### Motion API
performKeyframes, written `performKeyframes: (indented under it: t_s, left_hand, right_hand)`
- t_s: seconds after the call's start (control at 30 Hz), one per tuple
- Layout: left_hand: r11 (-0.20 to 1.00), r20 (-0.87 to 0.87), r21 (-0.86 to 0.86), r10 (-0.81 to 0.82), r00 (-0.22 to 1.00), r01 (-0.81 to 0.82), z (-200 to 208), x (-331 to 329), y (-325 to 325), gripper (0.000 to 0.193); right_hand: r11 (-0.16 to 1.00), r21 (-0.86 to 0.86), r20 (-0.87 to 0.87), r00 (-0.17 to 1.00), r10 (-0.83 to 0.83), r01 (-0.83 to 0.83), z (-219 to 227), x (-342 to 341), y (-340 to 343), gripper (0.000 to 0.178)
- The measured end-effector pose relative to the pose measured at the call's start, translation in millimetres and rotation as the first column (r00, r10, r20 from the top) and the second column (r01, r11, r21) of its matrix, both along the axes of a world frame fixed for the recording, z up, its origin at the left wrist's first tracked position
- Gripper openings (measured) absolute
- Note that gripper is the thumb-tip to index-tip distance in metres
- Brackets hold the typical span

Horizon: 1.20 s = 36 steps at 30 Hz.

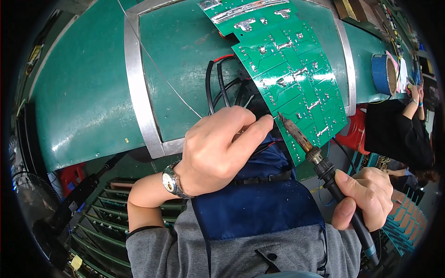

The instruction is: The person solders components onto circuit boards using a soldering iron and solder wire, turns the boards over by hand, places completed boards onto an upper shelf, and retrieves another circuit board to solder.

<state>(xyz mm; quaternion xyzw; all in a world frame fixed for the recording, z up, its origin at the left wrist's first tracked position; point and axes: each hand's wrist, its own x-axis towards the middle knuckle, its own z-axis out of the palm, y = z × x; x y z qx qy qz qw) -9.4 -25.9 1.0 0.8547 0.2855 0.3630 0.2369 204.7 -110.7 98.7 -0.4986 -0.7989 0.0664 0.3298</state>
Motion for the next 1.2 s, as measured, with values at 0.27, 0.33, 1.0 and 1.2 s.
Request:
performKeyframes:
  t_s: [0.27,0.33,1.0,1.2]
  left_hand:
    - [0.98,-0.015,-0.179,-0.095,0.995,0.091,12.6,-15.0,-5.4,0.026]
    - [0.939,-0.009,-0.262,-0.234,0.972,0.224,15.7,-12.7,-16.9,0.024]
    - [0.991,0.05,-0.068,0.119,0.992,-0.116,0.0,10.0,-35.3,0.025]
    - [0.992,0.065,-0.112,0.069,0.995,-0.062,1.1,5.3,-43.9,0.029]
  right_hand:
    - [0.999,-0.023,-0.023,0.999,-0.044,0.044,5.2,15.2,-17.3,0.026]
    - [0.996,-0.036,-0.013,0.997,-0.08,0.079,10.5,16.6,-25.5,0.026]
    - [0.999,-0.052,-0.022,1.0,0.0,-0.001,5.8,8.0,-27.4,0.021]
    - [0.996,-0.087,0.008,1.0,-0.015,0.015,12.4,18.0,-44.4,0.023]
